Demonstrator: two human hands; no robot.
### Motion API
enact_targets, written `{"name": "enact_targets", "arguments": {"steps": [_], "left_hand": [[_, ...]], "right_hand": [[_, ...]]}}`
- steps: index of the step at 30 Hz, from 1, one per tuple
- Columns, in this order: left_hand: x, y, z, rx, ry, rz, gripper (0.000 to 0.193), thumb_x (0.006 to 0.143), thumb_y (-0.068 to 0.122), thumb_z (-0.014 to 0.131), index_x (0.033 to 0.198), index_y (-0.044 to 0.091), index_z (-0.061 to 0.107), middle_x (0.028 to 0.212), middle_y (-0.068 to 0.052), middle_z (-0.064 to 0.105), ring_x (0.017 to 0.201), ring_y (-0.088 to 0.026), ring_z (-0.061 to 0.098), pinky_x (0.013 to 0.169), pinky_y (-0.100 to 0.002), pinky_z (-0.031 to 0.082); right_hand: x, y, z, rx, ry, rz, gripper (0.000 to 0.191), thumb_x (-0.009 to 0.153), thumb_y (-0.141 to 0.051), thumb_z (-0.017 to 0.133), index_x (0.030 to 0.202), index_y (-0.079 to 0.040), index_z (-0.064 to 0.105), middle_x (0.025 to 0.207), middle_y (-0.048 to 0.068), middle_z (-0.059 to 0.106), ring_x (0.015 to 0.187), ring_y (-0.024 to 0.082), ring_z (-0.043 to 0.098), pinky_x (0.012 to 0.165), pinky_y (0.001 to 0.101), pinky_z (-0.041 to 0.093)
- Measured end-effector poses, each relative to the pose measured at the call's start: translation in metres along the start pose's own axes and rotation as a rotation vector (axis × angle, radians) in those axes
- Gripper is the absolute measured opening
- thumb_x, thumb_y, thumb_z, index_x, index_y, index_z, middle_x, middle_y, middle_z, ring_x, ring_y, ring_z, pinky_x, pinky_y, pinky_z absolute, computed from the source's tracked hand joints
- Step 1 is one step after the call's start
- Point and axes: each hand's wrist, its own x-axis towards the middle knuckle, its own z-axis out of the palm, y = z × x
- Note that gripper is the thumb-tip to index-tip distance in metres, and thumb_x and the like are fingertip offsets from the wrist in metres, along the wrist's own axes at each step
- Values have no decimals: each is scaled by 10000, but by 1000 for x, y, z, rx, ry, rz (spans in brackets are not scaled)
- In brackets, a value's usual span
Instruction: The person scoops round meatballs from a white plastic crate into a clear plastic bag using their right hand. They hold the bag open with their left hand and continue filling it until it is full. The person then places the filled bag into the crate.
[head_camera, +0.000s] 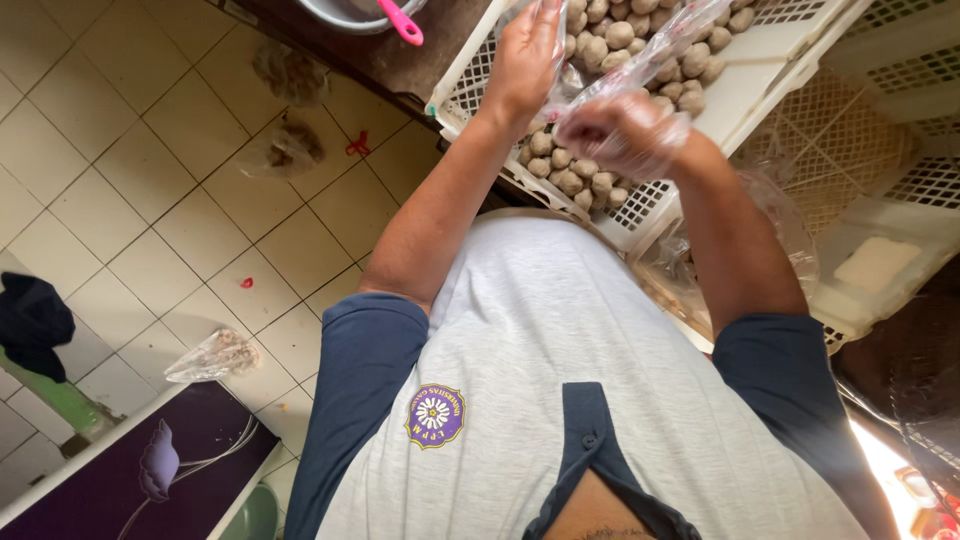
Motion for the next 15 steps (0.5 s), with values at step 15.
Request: {"name": "enact_targets", "arguments": {"steps": [15], "left_hand": [[-8, 25, 5, -77, 35, -28, 448, 1097, 446, 424, 1160, 67, 655, 740, 69, 441, 639, -54, 365, 555, -240, 343]], "right_hand": [[66, 19, 63, -686, 145, 209, 257, 984, -120, 537, 1161, -56, 713, 1134, 200, 717, 1032, 370, 689, 841, 479, 563]]}}
